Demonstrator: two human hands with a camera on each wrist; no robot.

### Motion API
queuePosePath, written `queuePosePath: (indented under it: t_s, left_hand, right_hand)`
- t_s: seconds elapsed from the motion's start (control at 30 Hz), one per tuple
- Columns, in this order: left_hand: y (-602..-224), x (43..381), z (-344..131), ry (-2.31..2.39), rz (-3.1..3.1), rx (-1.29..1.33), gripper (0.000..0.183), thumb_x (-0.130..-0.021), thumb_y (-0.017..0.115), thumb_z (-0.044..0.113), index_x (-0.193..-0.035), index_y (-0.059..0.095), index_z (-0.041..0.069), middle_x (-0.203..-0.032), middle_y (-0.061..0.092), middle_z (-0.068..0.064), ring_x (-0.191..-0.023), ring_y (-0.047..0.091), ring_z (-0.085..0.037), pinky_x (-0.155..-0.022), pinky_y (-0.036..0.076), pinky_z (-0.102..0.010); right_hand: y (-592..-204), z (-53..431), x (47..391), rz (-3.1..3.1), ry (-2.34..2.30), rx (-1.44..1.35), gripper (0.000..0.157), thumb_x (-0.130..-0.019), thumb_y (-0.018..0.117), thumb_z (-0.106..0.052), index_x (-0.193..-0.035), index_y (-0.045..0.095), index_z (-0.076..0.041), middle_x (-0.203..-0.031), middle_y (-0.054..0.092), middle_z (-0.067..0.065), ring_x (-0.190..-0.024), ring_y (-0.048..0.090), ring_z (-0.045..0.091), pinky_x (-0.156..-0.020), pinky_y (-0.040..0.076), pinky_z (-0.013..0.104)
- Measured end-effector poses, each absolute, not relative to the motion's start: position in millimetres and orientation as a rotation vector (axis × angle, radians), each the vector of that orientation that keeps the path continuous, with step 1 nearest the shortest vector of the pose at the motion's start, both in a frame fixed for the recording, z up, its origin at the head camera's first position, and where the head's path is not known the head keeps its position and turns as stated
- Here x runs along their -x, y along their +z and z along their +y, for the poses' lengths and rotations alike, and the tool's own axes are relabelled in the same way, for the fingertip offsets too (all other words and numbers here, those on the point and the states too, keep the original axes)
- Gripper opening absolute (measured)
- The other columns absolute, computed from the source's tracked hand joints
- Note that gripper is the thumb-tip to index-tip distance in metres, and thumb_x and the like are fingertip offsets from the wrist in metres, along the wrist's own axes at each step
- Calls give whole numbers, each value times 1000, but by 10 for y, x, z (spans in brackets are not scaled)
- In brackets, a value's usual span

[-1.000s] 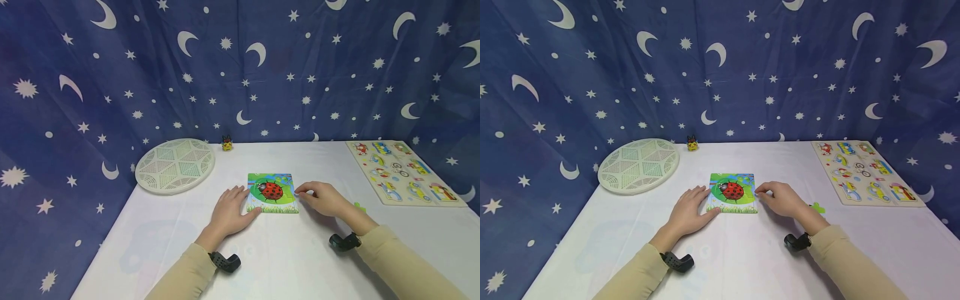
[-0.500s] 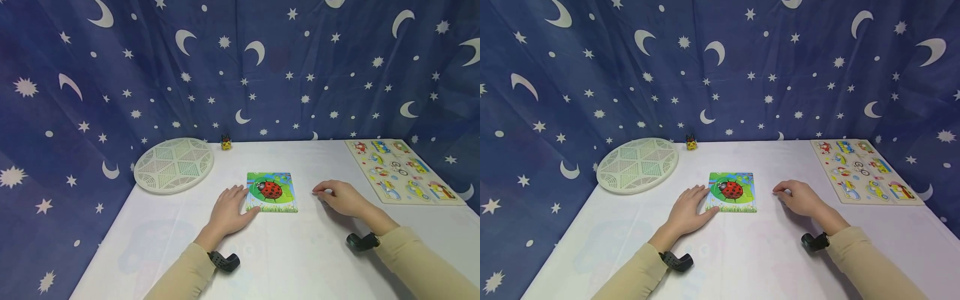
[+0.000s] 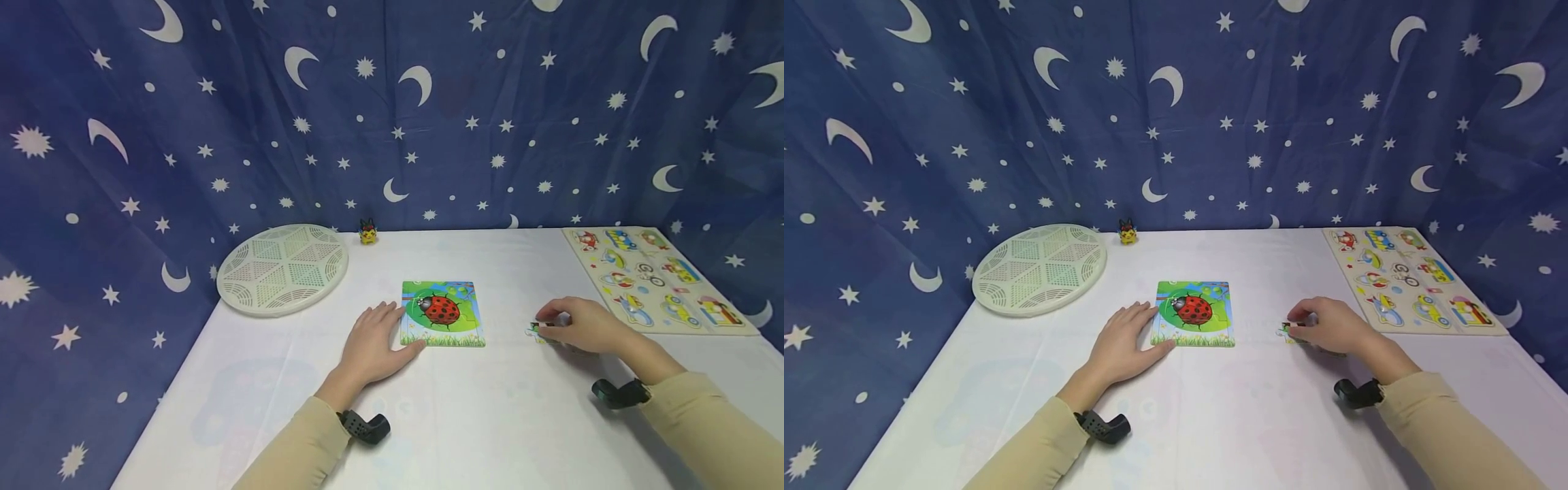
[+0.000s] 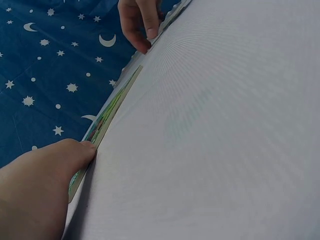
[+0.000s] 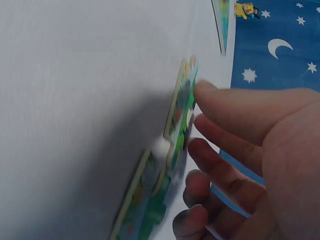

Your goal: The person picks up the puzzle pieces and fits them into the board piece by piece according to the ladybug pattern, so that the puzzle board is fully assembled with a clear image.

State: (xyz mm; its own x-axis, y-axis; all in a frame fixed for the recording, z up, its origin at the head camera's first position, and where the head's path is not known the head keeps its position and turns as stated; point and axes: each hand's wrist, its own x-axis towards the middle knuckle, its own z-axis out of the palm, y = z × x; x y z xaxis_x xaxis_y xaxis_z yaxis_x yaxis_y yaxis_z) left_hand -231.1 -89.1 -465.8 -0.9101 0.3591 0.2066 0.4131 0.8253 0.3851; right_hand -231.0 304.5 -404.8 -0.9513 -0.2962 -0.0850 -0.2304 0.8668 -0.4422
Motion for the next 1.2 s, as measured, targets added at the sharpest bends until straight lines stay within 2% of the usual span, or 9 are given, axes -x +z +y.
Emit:
queuePosePath:
  t_s: [0.2, 0.4, 0.6, 0.73, 0.83, 1.0, 1.2]
  left_hand:
    - [-4662, 2308, -892, -648, -2888, 607, 80, -92, 60, 65, -150, 53, 11, -156, 47, -9, -149, 35, -28, -125, 21, -41]
    - [-4667, 2308, -895, -646, -2892, 603, 80, -92, 60, 66, -150, 53, 11, -157, 46, -9, -149, 34, -27, -125, 20, -41]
    - [-4670, 2309, -890, -642, -2888, 605, 80, -92, 60, 66, -150, 53, 11, -157, 46, -9, -149, 34, -27, -125, 20, -41]
    - [-4663, 2306, -892, -646, -2886, 606, 80, -91, 61, 65, -150, 53, 11, -156, 47, -9, -149, 34, -27, -125, 20, -41]
    - [-4661, 2309, -895, -639, -2890, 607, 80, -92, 61, 65, -150, 53, 11, -156, 46, -9, -149, 34, -27, -125, 20, -41]
    - [-4670, 2318, -893, -636, -2895, 606, 81, -92, 60, 66, -150, 53, 11, -157, 46, -9, -149, 34, -27, -125, 20, -41]
    - [-4671, 2320, -884, -636, -2902, 599, 81, -91, 60, 67, -151, 52, 12, -157, 45, -9, -149, 34, -27, -125, 20, -41]
  right_hand:
    - [-4008, 3123, 2283, 2821, -653, 390, 47, -79, 89, -36, -114, 72, -10, -105, 69, 0, -88, 56, 20, -75, 49, 36]
    - [-3990, 3135, 2275, 2795, -665, 387, 43, -76, 91, -32, -107, 70, -11, -99, 66, -1, -82, 53, 20, -70, 45, 34]
    - [-3998, 3117, 2278, 2805, -678, 370, 46, -75, 92, -28, -103, 62, -9, -98, 62, 3, -80, 52, 21, -66, 44, 33]
    - [-3994, 3082, 2266, 2803, -705, 362, 44, -77, 91, -26, -102, 58, -10, -98, 63, 3, -84, 56, 21, -69, 49, 33]
    - [-3988, 3034, 2255, 2789, -750, 378, 38, -82, 88, -23, -102, 58, -10, -93, 63, 2, -82, 57, 21, -66, 51, 32]
    - [-3984, 2908, 2260, 2790, -796, 422, 29, -87, 82, -18, -102, 58, -10, -89, 61, 1, -77, 54, 18, -61, 47, 30]
    - [-3984, 2731, 2291, 2793, -837, 465, 24, -89, 79, -15, -101, 59, -11, -89, 63, 0, -74, 56, 18, -60, 49, 29]
